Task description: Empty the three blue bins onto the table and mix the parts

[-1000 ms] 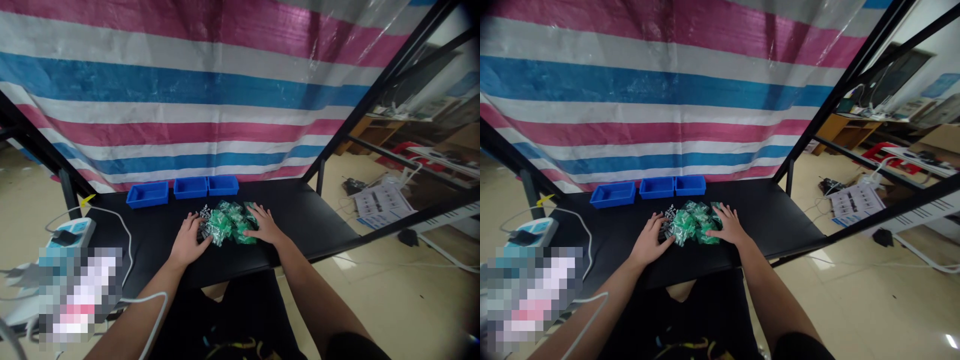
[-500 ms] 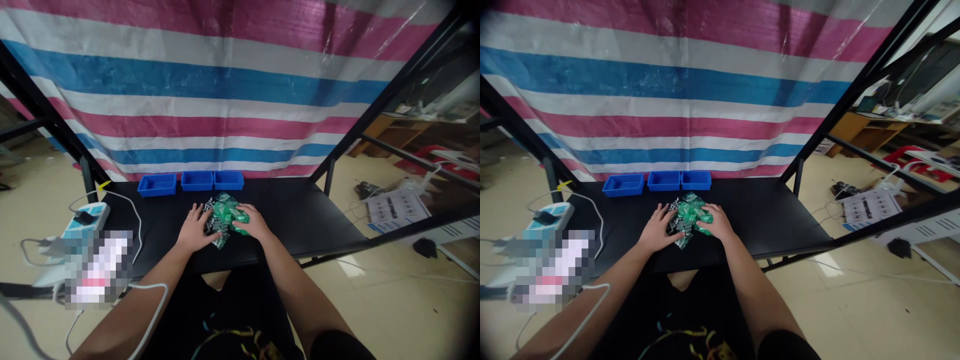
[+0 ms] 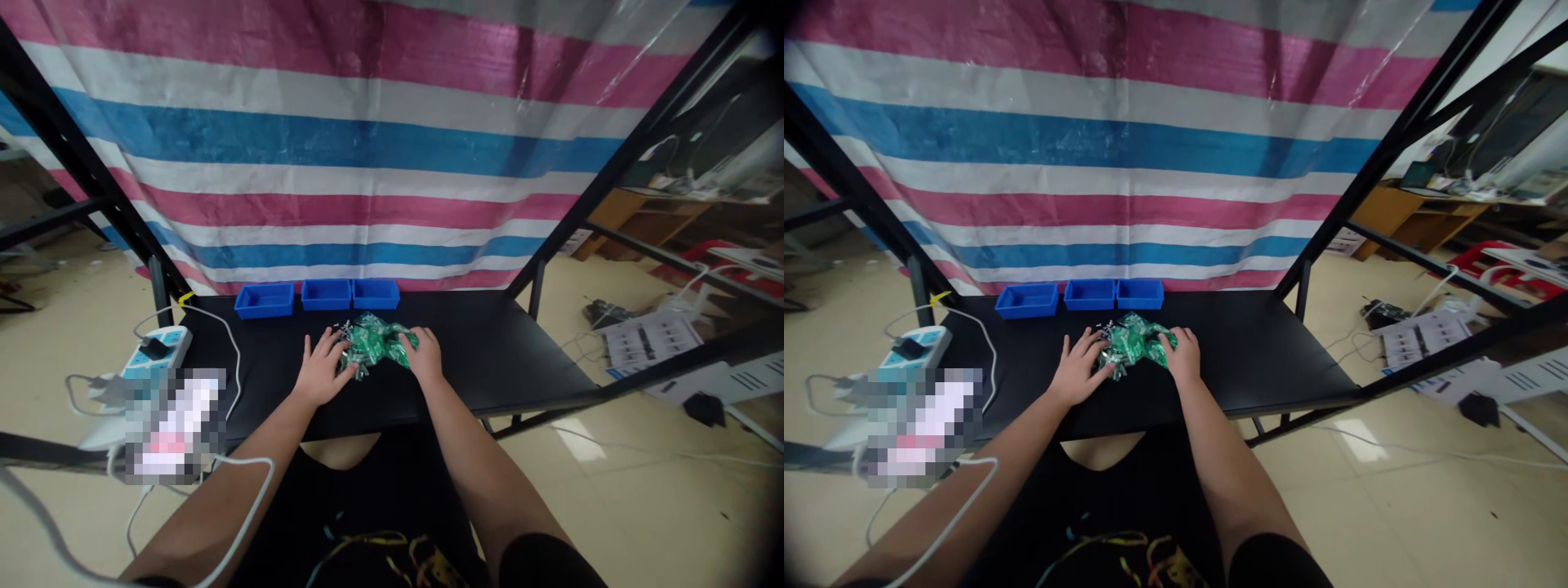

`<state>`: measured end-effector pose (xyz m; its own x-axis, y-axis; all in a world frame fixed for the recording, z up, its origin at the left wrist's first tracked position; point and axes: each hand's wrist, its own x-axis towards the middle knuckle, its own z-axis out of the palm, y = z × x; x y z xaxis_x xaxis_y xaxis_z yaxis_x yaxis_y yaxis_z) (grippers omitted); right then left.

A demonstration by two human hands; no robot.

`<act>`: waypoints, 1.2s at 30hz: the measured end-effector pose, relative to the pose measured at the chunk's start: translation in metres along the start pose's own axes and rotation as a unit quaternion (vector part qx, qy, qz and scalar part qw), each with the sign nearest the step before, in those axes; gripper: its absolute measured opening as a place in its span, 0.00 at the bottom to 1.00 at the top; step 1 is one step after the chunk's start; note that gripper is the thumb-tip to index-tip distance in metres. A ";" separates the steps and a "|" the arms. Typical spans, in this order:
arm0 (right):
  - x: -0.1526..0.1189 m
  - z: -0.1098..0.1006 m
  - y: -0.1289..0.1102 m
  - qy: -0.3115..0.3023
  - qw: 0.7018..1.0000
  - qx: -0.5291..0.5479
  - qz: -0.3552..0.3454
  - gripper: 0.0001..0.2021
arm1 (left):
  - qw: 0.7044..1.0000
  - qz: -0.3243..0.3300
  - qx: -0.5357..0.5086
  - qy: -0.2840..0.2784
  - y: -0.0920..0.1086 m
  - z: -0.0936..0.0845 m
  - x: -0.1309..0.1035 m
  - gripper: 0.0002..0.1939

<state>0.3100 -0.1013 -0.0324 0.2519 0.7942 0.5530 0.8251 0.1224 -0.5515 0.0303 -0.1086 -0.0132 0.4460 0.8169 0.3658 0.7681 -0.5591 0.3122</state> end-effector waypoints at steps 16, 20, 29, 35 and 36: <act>-0.022 -0.025 0.006 -0.201 0.972 -0.088 -0.082 0.41 | 0.998 0.038 -0.031 0.030 -0.008 0.004 -0.001 0.15; -0.024 -0.028 -0.002 -0.138 0.983 -0.096 -0.078 0.28 | 0.995 -0.013 -0.047 0.087 -0.011 0.003 -0.001 0.15; -0.022 -0.030 -0.002 -0.068 0.989 -0.128 -0.040 0.11 | 0.957 -0.238 0.007 0.164 -0.028 0.000 0.005 0.22; -0.016 -0.027 0.008 0.019 0.999 -0.038 0.011 0.11 | 0.953 -0.253 -0.039 0.161 -0.031 0.007 0.002 0.36; -0.015 -0.027 0.010 0.040 0.999 -0.018 0.025 0.12 | 0.954 -0.249 -0.050 0.158 -0.030 0.007 0.001 0.36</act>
<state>0.3281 -0.1279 -0.0295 0.3316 0.7483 0.5746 0.8277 0.0615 -0.5577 0.0109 -0.0897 -0.0278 -0.1352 0.9103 0.3914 0.7945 -0.1364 0.5917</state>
